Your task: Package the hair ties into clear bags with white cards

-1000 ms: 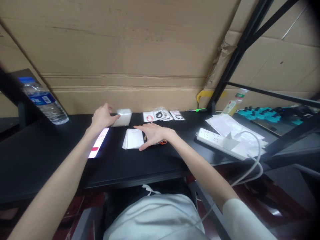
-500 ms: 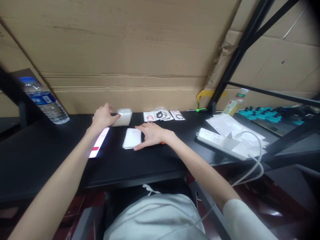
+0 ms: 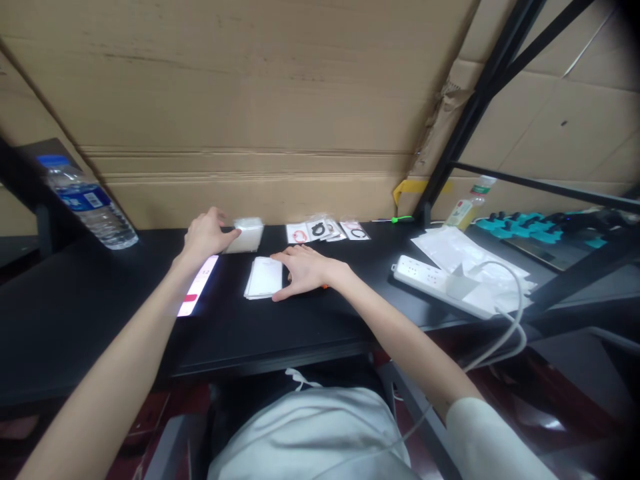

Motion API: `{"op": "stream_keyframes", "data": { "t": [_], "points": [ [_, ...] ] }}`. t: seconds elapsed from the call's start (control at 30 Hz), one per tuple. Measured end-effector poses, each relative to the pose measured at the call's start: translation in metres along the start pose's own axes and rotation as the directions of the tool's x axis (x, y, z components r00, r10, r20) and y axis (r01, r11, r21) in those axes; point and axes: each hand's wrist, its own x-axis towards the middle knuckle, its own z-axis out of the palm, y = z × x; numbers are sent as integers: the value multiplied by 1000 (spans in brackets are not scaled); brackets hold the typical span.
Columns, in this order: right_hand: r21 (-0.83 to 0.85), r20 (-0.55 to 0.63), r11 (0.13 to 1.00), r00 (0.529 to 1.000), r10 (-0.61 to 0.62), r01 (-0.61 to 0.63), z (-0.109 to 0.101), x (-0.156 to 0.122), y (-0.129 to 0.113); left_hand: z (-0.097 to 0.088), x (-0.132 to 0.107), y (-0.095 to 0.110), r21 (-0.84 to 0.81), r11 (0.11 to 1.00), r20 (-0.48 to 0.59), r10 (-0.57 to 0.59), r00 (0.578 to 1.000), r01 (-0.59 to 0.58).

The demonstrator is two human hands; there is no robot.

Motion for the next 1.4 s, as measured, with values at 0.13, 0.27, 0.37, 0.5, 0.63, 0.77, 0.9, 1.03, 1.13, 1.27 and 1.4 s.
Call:
{"op": "stream_keyframes", "data": {
  "t": [0.13, 0.27, 0.37, 0.5, 0.63, 0.77, 0.9, 1.03, 1.13, 1.27, 1.4],
  "points": [
    [7, -50, 1000, 999, -13, 13, 6, 2, 2, 0, -1, -1, -7, 1000, 12, 24, 1000, -24],
    [17, -88, 1000, 996, -19, 20, 11, 6, 0, -1, -1, 1, -1, 1000, 15, 10, 1000, -10],
    [-17, -99, 999, 995, -30, 28, 16, 10, -3, -1, -1, 1, -7, 1000, 8, 8, 1000, -8],
    [-25, -87, 998, 994, -64, 62, 18, 14, -4, 2, 3, -3, -4, 1000, -8, 4, 1000, -4],
    [12, -86, 996, 992, -92, 94, 17, 14, -2, -1, 4, -4, -9, 1000, -12, 19, 1000, -19],
    [36, -81, 995, 993, -92, 95, 16, 14, -2, -9, -4, 5, -16, 999, 58, 51, 997, -50],
    [82, -82, 987, 988, -130, 136, 16, 17, 0, -14, -9, 12, 9, 998, 64, 58, 996, -59],
    [134, -82, 977, 985, -155, 165, 13, 22, -1, -13, -8, 12, 18, 999, 46, 32, 998, -33],
    [151, -31, 981, 992, -119, 122, 11, 26, -6, -13, -7, 11, 16, 999, 47, 28, 999, -28],
    [121, -38, 987, 994, -104, 108, 14, 36, -14, -13, -6, 9, 13, 1000, 42, 21, 999, -22],
    [77, -26, 993, 996, -90, 92, 20, 46, -20, -10, -4, 5, 10, 1000, 31, 29, 999, -29]
  ]
}}
